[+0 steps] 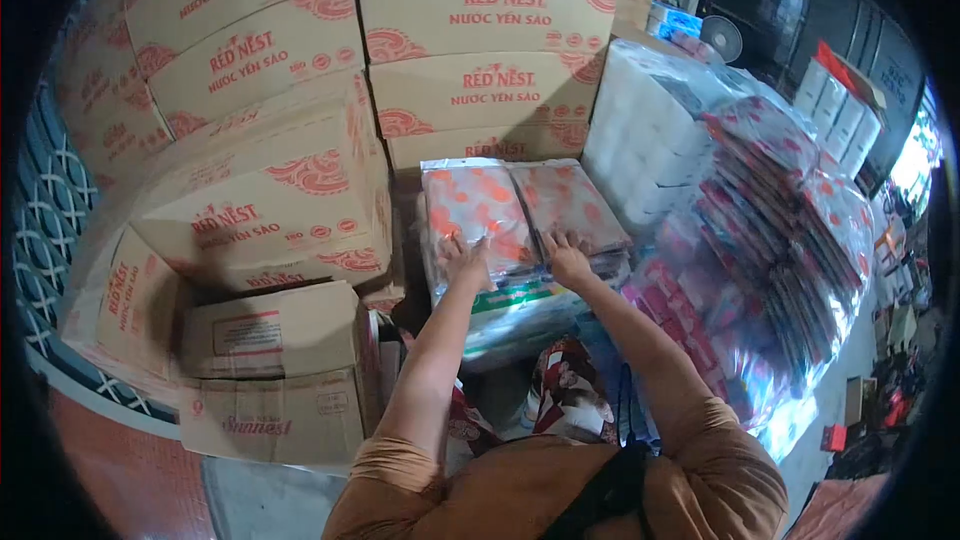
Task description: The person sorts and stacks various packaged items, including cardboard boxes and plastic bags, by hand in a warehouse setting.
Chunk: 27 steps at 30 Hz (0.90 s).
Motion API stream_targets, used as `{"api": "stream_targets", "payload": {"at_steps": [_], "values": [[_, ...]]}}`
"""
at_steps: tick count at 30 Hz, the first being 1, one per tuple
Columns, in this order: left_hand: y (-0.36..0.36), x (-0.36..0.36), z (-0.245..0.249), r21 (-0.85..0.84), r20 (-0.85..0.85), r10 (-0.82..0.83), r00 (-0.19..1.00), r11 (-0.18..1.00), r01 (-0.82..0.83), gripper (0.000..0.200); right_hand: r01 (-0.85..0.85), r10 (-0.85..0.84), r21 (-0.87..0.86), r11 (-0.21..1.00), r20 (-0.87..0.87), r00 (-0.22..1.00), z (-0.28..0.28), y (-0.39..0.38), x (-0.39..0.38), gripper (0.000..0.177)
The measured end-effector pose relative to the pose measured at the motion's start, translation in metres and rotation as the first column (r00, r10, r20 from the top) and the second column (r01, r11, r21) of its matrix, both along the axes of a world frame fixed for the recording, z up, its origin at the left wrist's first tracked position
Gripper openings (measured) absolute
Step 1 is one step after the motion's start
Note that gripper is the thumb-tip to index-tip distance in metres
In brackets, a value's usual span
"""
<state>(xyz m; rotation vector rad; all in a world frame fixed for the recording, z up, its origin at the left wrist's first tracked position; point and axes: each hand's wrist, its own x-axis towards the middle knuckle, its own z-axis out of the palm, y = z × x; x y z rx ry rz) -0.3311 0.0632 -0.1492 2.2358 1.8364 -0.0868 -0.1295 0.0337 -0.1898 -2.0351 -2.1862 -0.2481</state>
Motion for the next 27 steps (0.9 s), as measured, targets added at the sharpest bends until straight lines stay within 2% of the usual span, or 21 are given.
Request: {"api": "stream_targets", "payload": {"at_steps": [1,3,4,6,8,10,11,14,15,16,17,18,19,20,21,22,23,24,25,26,27], "values": [[0.003,0.001,-0.001,-0.026,-0.021,-0.012,1.000,1.000,0.011,0.103,-0.006,0.006,-0.013,1.000,0.009,1.000,-0.005,0.004,0.003,0.044],[0.006,0.000,-0.003,-0.045,-0.007,-0.009,1.000,0.999,0.008,0.102,-0.128,0.129,0.013,0.992,-0.107,0.986,-0.014,0.012,0.012,0.041],[0.005,0.000,-0.004,-0.048,-0.002,-0.011,1.000,0.999,0.011,0.102,-0.124,0.124,0.003,0.992,-0.105,0.987,-0.008,0.013,0.013,0.041],[0.002,-0.003,-0.004,-0.047,0.006,-0.029,1.000,0.998,0.030,0.101,-0.130,0.105,-0.199,0.971,-0.133,0.986,0.012,0.012,0.016,0.030],[0.004,-0.005,-0.006,-0.035,0.014,-0.048,0.999,0.998,0.049,0.101,-0.145,0.131,-0.170,0.975,-0.087,0.988,0.018,0.013,0.020,0.027],[0.007,-0.006,-0.007,-0.058,0.026,-0.047,0.999,0.997,0.048,0.089,-0.163,0.159,-0.139,0.977,-0.040,0.986,0.025,0.012,0.021,0.024],[0.007,-0.005,-0.003,-0.055,0.031,-0.051,0.998,0.997,0.053,0.089,-0.166,0.156,-0.124,0.978,-0.080,0.984,0.028,0.011,0.019,0.023],[0.003,-0.004,0.019,0.000,-0.022,-0.158,0.987,0.987,0.158,0.052,-0.210,0.198,-0.067,0.975,-0.153,0.968,0.044,0.005,0.016,0.022],[0.005,-0.001,0.016,0.014,-0.018,-0.168,0.986,0.986,0.168,0.052,-0.256,0.246,-0.028,0.966,-0.192,0.950,0.049,0.000,0.014,0.021],[0.006,0.003,0.007,0.083,0.279,-0.162,0.947,0.986,0.144,0.050,-0.178,0.167,-0.028,0.984,-0.227,0.959,0.052,-0.006,0.007,0.020],[0.005,0.009,0.000,0.143,0.548,-0.171,0.819,0.984,0.110,0.048,-0.215,0.209,-0.005,0.976,-0.214,0.954,0.047,-0.010,0.008,0.020],[-0.001,0.017,-0.004,0.209,0.652,-0.153,0.743,0.978,0.019,0.048,-0.250,0.249,0.023,0.968,-0.202,0.947,0.042,-0.012,0.010,0.020],[-0.009,0.026,-0.010,0.259,0.744,-0.150,0.651,0.963,-0.075,0.048,-0.265,0.267,0.043,0.963,-0.276,0.923,0.048,-0.022,0.005,0.021],[-0.010,0.034,-0.020,0.174,0.804,-0.110,0.585,0.983,-0.054,0.047,-0.281,0.286,0.064,0.957,-0.349,0.892,0.058,-0.035,-0.002,0.021],[-0.008,0.042,-0.036,0.086,0.852,-0.060,0.520,0.996,-0.026,0.047,-0.248,0.226,-0.044,0.968,-0.281,0.933,0.065,-0.044,-0.007,0.022],[-0.005,0.051,-0.062,-0.206,0.950,0.176,0.258,0.974,0.094,0.045,-0.204,0.171,-0.149,0.968,-0.209,0.963,0.069,-0.050,-0.010,0.022],[-0.008,0.056,-0.071,-0.389,0.921,0.372,0.114,0.892,0.231,0.041,-0.192,0.162,-0.123,0.974,-0.218,0.962,0.066,-0.052,-0.006,0.022],[-0.011,0.061,-0.080,-0.546,0.815,0.579,0.013,0.760,0.352,0.038,-0.401,0.333,-0.156,0.903,-0.336,0.881,0.062,-0.054,0.003,0.023],[-0.019,0.064,-0.071,-0.640,0.716,0.698,0.017,0.646,0.415,0.032,-0.597,0.481,-0.158,0.786,-0.451,0.752,0.059,-0.052,0.011,0.024],[-0.032,0.066,-0.051,-0.602,0.758,0.652,-0.015,0.707,0.370,0.030,-0.594,0.486,-0.127,0.794,-0.456,0.746,0.058,-0.046,0.018,0.024],[-0.043,0.069,-0.036,-0.560,0.797,0.603,-0.043,0.763,0.324,0.029,-0.625,0.469,-0.238,0.744,-0.480,0.741,0.057,-0.038,0.028,0.028]]}}
